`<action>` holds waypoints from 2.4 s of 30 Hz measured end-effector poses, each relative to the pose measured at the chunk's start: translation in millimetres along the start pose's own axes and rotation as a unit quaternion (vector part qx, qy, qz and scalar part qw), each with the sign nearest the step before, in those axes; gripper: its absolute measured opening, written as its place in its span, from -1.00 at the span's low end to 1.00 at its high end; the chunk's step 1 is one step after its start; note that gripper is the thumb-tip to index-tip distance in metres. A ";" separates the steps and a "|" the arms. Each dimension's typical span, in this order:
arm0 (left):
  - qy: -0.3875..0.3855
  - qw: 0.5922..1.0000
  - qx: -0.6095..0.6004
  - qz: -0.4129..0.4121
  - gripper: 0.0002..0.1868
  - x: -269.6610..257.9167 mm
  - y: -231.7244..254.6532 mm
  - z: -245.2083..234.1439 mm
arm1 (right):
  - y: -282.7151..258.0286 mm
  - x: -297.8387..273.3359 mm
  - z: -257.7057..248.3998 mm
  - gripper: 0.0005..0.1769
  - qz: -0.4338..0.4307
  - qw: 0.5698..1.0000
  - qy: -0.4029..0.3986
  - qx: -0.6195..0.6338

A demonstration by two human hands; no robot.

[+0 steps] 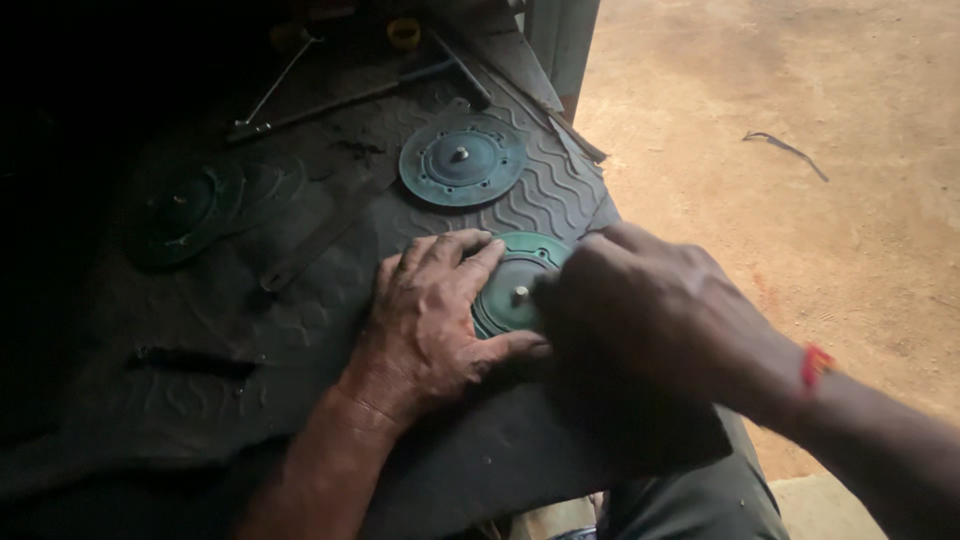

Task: The person uses a small tool to scrape and clean the edges of a green circular mechanical part placed on a dark mat. They repeatedly rotate the part and work around its perimeter, occasionally switching to a different tool.

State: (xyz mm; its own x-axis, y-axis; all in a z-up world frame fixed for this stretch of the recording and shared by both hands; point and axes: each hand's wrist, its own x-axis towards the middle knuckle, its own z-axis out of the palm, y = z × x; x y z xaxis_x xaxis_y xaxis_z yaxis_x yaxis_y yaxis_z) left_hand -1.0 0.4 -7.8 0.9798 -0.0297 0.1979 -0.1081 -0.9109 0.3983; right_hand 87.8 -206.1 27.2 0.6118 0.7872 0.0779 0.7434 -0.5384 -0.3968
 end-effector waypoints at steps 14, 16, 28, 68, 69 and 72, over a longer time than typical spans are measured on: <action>0.035 0.999 -0.012 0.024 0.05 -3.5 -6.6 6.7 | 24.4 15.6 11.3 -0.80 -0.057 0.997 0.042 -0.034; 0.045 0.998 -0.016 0.046 -0.01 -3.2 -9.6 7.7 | 31.0 -4.1 2.4 -0.83 -0.054 0.997 -0.047 0.010; 0.074 0.997 0.006 0.023 0.00 -3.9 3.0 -2.2 | 60.3 -68.0 -24.9 -0.84 0.005 0.991 0.093 0.092; -0.044 0.997 -0.055 -0.024 0.62 1.2 -2.7 3.6 | 58.7 17.0 10.5 -0.86 -0.105 0.989 0.094 -0.040; -0.052 0.996 -0.059 -0.029 0.64 2.4 -2.0 3.6 | 60.1 21.3 13.9 -0.87 -0.110 0.987 0.087 -0.072; -0.047 0.996 -0.065 -0.035 0.64 0.5 0.7 -0.4 | 50.8 50.6 29.0 -0.89 -0.157 0.979 0.093 -0.095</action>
State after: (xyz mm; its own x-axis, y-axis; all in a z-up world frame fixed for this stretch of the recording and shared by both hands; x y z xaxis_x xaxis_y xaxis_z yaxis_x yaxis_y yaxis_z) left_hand -0.7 -0.1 -7.0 0.9964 -0.0127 0.0838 -0.0548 -0.8508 0.5227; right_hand 148.7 -185.0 -15.5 0.3698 0.8642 0.3412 0.9290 -0.3380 -0.1509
